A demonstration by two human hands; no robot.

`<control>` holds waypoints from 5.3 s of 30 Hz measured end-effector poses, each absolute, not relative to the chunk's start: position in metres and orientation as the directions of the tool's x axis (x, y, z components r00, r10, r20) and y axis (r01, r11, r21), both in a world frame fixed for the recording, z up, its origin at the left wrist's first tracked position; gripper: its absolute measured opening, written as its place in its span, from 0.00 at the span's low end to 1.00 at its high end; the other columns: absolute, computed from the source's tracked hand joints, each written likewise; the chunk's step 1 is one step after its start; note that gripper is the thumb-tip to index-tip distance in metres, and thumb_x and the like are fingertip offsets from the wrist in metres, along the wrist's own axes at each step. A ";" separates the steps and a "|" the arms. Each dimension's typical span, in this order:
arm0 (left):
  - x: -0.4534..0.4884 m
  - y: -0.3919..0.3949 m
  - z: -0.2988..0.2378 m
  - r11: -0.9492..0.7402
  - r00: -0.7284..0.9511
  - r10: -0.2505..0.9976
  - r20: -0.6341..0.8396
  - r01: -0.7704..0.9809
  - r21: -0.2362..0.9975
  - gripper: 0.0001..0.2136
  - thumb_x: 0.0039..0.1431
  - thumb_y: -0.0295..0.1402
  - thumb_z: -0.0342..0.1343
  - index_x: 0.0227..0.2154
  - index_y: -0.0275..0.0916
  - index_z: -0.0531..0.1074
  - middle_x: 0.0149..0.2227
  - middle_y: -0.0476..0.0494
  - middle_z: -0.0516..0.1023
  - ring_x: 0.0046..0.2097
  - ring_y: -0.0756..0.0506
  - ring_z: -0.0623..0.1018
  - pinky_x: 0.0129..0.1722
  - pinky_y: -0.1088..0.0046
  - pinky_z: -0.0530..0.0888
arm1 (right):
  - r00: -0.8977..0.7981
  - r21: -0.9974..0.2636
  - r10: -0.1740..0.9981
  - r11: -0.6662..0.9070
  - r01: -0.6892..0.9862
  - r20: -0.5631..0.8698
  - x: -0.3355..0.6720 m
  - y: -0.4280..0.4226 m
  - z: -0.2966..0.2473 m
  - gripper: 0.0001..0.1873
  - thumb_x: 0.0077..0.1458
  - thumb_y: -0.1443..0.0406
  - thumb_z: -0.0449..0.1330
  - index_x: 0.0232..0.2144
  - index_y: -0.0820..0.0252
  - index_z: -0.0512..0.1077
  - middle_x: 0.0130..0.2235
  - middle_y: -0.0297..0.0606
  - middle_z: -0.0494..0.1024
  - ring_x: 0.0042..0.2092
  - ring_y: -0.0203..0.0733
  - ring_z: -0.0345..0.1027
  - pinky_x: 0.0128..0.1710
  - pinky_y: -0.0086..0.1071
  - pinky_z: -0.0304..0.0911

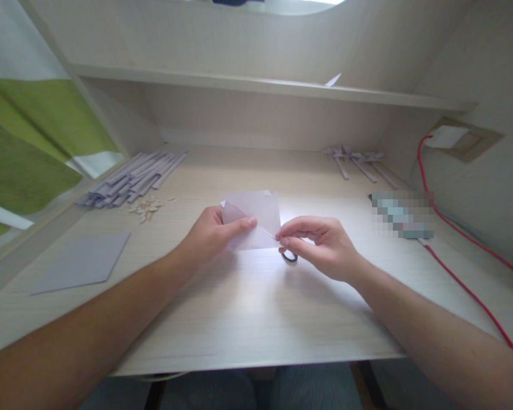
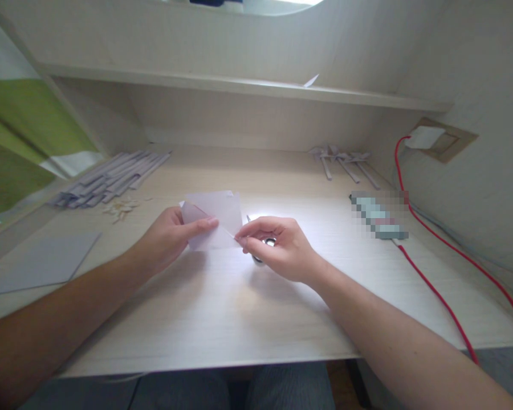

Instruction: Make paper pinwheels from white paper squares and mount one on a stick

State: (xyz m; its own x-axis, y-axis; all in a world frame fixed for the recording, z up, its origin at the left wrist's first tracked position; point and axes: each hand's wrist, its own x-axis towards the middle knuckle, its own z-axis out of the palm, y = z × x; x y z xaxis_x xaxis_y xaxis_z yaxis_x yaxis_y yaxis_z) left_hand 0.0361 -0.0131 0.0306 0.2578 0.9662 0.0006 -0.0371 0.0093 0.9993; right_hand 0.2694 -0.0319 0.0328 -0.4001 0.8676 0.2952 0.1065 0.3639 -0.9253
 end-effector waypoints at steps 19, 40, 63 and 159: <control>0.037 -0.016 0.035 -0.027 0.192 0.981 0.023 0.018 0.999 0.15 0.47 0.41 0.73 0.30 0.34 0.83 0.29 0.45 0.84 0.28 0.49 0.77 0.27 0.77 0.70 | -0.378 -0.948 0.897 0.295 0.123 0.230 0.268 -0.030 0.032 0.08 0.57 0.63 0.69 0.35 0.64 0.83 0.30 0.41 0.82 0.31 0.40 0.74 0.32 0.33 0.68; 0.037 -0.018 0.035 -0.043 0.213 0.977 0.030 0.056 0.998 0.14 0.49 0.41 0.72 0.32 0.34 0.83 0.30 0.45 0.83 0.29 0.49 0.77 0.28 0.77 0.71 | -0.353 -0.945 0.892 0.322 0.057 0.282 0.268 -0.028 0.027 0.04 0.55 0.68 0.70 0.34 0.62 0.78 0.30 0.36 0.80 0.31 0.38 0.74 0.32 0.32 0.68; 0.041 -0.019 0.036 -0.042 0.125 0.992 0.031 0.084 0.996 0.16 0.47 0.42 0.72 0.33 0.33 0.82 0.31 0.42 0.84 0.30 0.45 0.79 0.29 0.73 0.73 | -0.355 -0.948 0.893 0.314 0.050 0.277 0.267 -0.026 0.025 0.10 0.56 0.66 0.69 0.34 0.59 0.70 0.33 0.34 0.77 0.32 0.37 0.74 0.33 0.32 0.68; 0.029 0.004 0.040 -0.173 -0.118 0.984 0.133 -0.452 0.875 0.16 0.41 0.29 0.70 0.37 0.39 0.80 0.32 0.50 0.82 0.33 0.47 0.78 0.34 0.73 0.73 | -0.470 -0.959 0.881 0.083 0.270 -0.056 0.286 -0.010 0.038 0.21 0.41 0.57 0.79 0.23 0.62 0.73 0.22 0.28 0.69 0.25 0.31 0.57 0.23 0.29 0.49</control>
